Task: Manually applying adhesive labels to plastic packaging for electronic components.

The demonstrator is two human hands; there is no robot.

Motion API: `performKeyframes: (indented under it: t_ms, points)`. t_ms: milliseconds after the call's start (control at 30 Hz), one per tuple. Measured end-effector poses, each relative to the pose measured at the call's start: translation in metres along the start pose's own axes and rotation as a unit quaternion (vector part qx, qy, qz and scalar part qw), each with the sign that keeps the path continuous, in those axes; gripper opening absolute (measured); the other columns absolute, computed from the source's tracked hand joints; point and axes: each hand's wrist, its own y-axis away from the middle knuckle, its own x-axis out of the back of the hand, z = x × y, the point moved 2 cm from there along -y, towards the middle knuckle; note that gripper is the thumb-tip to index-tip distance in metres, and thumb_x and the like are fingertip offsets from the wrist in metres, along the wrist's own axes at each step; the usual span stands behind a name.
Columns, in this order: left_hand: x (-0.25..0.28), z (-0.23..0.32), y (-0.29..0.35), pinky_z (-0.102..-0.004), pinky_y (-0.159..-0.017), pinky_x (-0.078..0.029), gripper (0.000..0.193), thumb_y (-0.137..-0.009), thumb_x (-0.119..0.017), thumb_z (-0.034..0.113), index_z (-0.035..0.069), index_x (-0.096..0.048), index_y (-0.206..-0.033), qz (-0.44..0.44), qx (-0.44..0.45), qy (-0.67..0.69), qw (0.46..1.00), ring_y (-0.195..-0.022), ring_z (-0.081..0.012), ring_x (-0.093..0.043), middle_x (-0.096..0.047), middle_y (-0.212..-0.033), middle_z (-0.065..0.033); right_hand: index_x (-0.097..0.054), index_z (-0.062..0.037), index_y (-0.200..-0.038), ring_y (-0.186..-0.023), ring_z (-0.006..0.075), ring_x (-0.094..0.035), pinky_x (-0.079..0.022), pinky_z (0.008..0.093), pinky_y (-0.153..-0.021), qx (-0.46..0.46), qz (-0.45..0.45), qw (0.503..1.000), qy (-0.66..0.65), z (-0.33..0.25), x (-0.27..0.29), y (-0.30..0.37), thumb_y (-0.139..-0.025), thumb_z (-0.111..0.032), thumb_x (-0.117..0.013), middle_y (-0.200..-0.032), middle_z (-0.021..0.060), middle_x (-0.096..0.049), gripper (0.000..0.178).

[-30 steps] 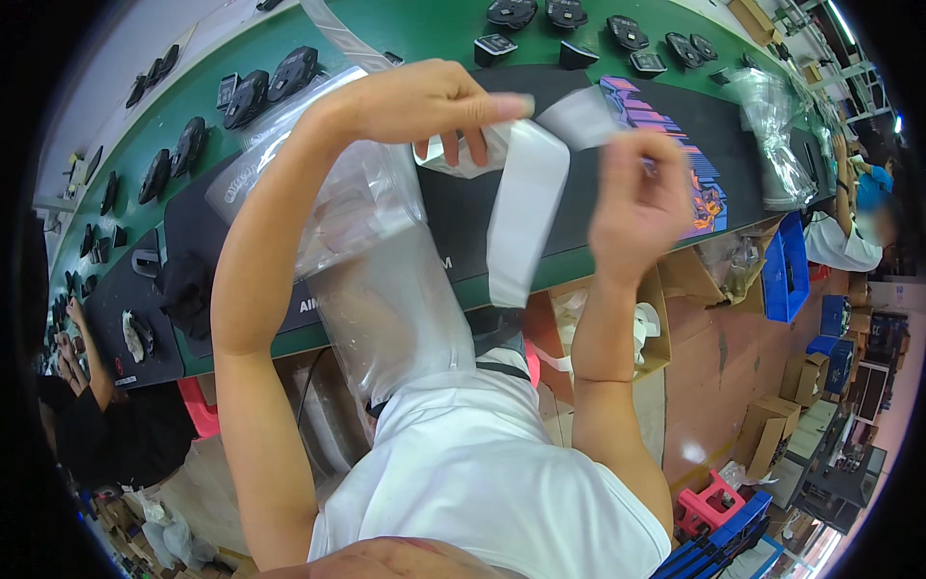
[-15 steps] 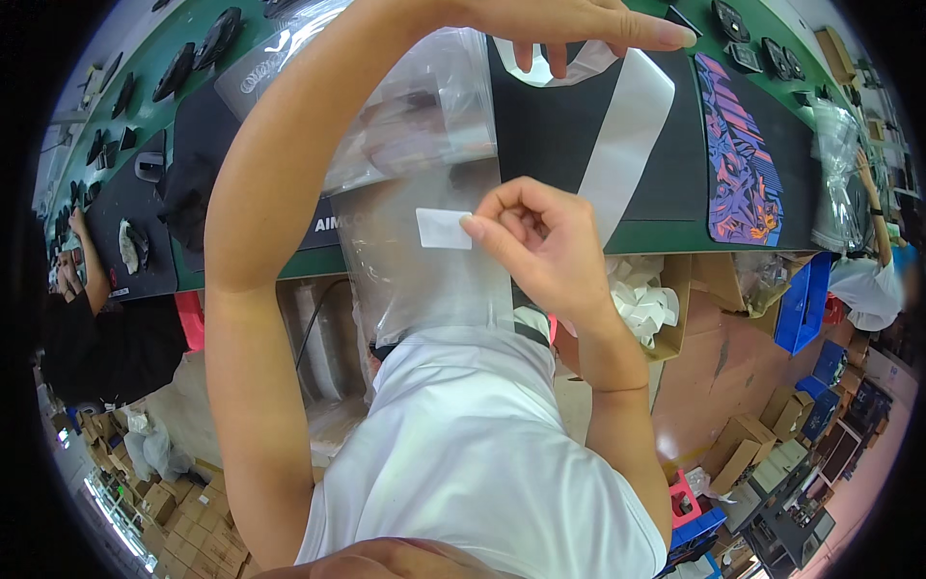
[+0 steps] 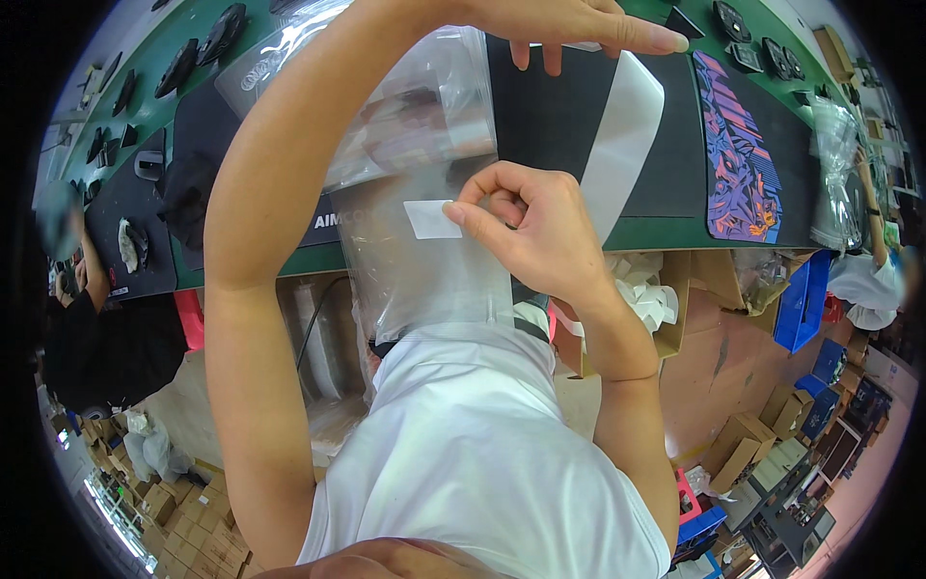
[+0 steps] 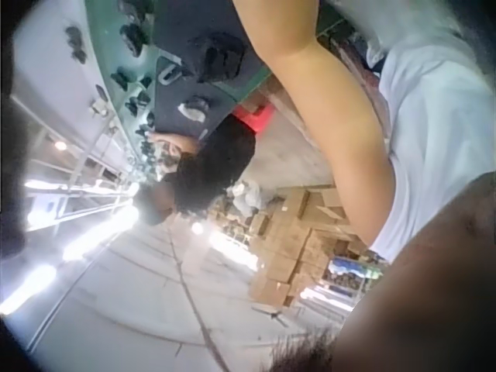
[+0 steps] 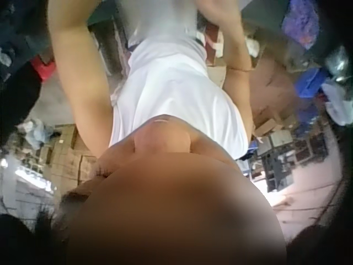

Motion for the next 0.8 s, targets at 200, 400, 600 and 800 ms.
performKeyframes:
  t_ms: [200,400,600,800]
  points:
    - [-0.001,-0.016,-0.014,-0.0365,-0.071,-0.059,0.094,-0.091,-0.035,0.080,-0.001,-0.066,-0.125,-0.008,0.074,-0.024,0.997,-0.079,-0.0291,-0.070,-0.070,-0.092,-0.0241,-0.069,-0.0009,-0.082,-0.050,0.0127,-0.036,-0.032,0.0293,-0.049,0.078,0.068,0.988,0.118,0.000,-0.008,-0.005,-0.081,-0.014,-0.078,-0.054,0.0001,-0.037,0.016]
    - [-0.012,-0.041,-0.045,-0.0403,-0.080,-0.061,0.118,-0.076,-0.050,0.089,-0.015,-0.053,-0.132,-0.015,0.100,0.009,0.995,-0.098,-0.0336,-0.070,-0.059,-0.124,-0.0253,-0.068,-0.0050,-0.082,-0.051,0.0153,-0.045,-0.039,0.0305,-0.049,0.182,0.210,0.947,0.159,0.010,-0.025,0.002,-0.078,-0.004,-0.078,-0.061,0.0033,-0.048,0.010]
    - [-0.015,-0.028,-0.028,-0.0421,-0.082,-0.060,0.105,-0.080,-0.049,0.085,-0.003,-0.058,-0.135,0.010,0.119,-0.007,0.993,-0.101,-0.0349,-0.070,-0.064,-0.116,-0.0219,-0.067,-0.0042,-0.122,-0.109,0.0337,-0.061,-0.044,0.0444,-0.095,0.368,0.097,0.859,0.343,0.010,-0.015,0.019,-0.078,-0.018,-0.080,-0.120,0.0135,-0.064,0.048]
    - [-0.023,-0.025,-0.036,-0.0422,-0.083,-0.060,0.108,-0.082,-0.046,0.085,-0.009,-0.057,-0.133,-0.025,0.080,-0.009,0.996,-0.102,-0.0369,-0.069,-0.062,-0.122,-0.0260,-0.033,0.0016,-0.153,-0.150,0.0406,-0.023,-0.012,0.0579,-0.119,0.241,-0.168,0.843,0.451,0.011,-0.010,0.049,-0.072,-0.057,-0.077,-0.161,0.0213,-0.028,0.109]
